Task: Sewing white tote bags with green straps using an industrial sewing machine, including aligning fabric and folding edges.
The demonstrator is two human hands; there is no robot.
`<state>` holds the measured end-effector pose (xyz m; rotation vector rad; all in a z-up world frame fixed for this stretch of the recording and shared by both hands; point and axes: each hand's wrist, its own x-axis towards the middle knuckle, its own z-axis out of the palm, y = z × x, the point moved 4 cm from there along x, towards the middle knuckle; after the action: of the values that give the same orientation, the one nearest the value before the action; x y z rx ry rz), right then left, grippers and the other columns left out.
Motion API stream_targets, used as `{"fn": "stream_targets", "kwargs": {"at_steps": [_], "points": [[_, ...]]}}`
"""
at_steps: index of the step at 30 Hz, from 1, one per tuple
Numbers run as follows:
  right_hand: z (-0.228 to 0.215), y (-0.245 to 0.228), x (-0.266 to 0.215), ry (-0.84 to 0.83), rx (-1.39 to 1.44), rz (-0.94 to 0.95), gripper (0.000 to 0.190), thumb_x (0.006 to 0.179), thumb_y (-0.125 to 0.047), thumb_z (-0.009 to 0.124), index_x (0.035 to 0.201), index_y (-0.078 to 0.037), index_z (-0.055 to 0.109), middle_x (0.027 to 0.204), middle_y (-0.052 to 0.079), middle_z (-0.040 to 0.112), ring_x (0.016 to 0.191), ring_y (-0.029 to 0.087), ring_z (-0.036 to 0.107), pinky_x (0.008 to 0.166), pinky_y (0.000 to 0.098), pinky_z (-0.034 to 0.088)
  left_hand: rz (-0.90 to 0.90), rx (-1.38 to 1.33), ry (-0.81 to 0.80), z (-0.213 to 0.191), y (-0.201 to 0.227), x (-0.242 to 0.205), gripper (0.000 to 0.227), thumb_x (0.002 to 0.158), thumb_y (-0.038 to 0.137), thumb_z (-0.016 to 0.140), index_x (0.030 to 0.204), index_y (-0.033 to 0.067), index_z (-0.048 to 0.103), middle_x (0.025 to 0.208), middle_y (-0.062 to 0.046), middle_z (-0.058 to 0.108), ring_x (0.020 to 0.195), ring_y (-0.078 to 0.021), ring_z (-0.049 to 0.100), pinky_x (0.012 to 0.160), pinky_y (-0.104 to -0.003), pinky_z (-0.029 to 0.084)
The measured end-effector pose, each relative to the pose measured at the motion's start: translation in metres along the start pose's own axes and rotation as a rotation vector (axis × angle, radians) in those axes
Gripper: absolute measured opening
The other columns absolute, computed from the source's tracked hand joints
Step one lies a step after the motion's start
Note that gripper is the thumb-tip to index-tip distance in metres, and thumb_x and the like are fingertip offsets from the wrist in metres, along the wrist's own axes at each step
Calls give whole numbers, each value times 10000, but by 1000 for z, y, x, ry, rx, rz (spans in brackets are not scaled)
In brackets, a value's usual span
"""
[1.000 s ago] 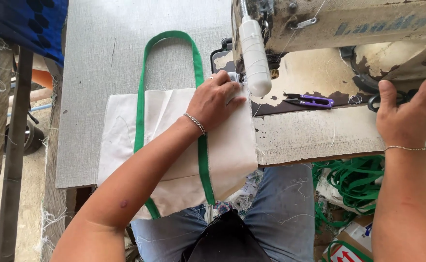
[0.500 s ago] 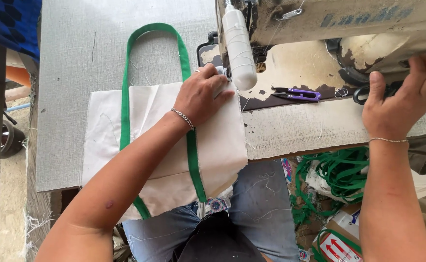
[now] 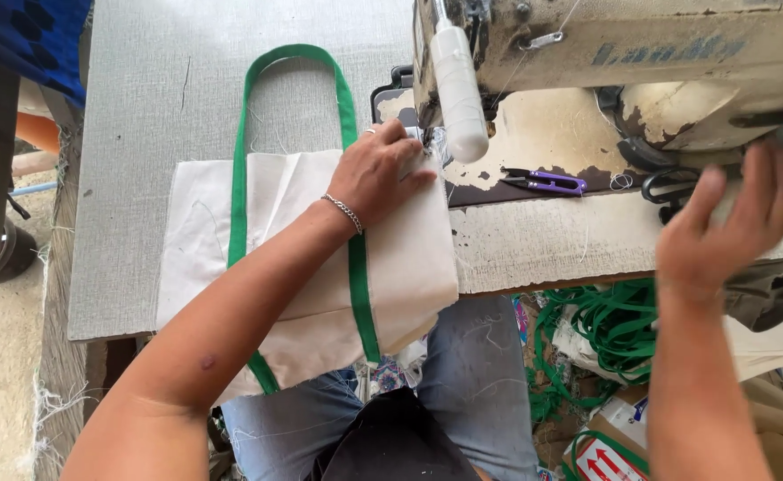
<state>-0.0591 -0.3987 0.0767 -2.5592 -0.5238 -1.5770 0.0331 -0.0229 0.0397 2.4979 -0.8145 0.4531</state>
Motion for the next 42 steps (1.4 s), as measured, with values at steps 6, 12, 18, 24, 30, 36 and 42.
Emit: {"fn": "stream_targets", "kwargs": {"at_steps": [6, 12, 18, 24, 30, 36, 42], "points": [[-8, -171, -93, -474, 831, 496, 299, 997, -308, 593, 821, -121, 745, 756, 30, 711, 681, 175, 663, 650, 331, 522, 37, 18, 17, 12, -12, 3, 339, 914, 388, 800, 954, 75, 676, 998, -117, 554, 771, -354, 594, 722, -484, 481], [46, -234, -154, -607, 1546, 1099, 202, 815, -10, 828, 1009, 14, 776, 910, 62, 755, 975, 138, 631, 910, 398, 564, 74, -14, 91, -7, -42, -14, 374, 806, 349, 878, 1019, 100, 701, 1073, -113, 573, 763, -480, 643, 703, -564, 556], [-5, -247, -179, -521, 1792, 1456, 114, 865, 24, 752, 965, 72, 724, 841, 200, 771, 756, 221, 729, 721, 416, 621, 58, 532, 240, -97, 41, -85, 491, 753, 217, 958, 1157, 118, 698, 1312, -72, 487, 1129, -382, 495, 815, -464, 407], [-66, -261, -139, -556, 2330, 1621, 638, 1052, -543, 376, 1359, -6, 533, 1086, 197, 728, 895, 325, 776, 805, 486, 629, 362, 32, -121, -41, 216, -220, 382, 1011, 450, 529, 1192, 126, 616, 1141, -82, 554, 1074, -320, 543, 933, -447, 407], [-82, -258, -141, -649, 2222, 1779, 717, 1028, -589, 357, 1395, 5, 521, 1183, 201, 711, 1026, 301, 740, 934, 454, 598, 269, 66, -71, -32, 215, -236, 230, 1069, 244, 448, 1191, 204, 639, 1166, -85, 545, 910, -283, 534, 786, -374, 410], [-58, -268, -196, -591, 2210, 1972, 517, 1094, -408, 366, 1288, -3, 622, 1134, 178, 737, 1048, 347, 737, 971, 505, 578, 286, -57, -29, -50, 215, -235, 221, 1071, 244, 476, 978, 187, 669, 1052, -66, 601, 928, -281, 612, 812, -389, 450], [-76, -278, -159, -628, 1879, 1898, 239, 991, -129, 621, 1157, 27, 695, 859, 102, 735, 735, 190, 726, 702, 356, 626, 189, -194, 54, -62, 205, -242, 157, 1017, 235, 615, 885, 153, 640, 1167, -106, 669, 1000, -337, 685, 835, -437, 511]]}}
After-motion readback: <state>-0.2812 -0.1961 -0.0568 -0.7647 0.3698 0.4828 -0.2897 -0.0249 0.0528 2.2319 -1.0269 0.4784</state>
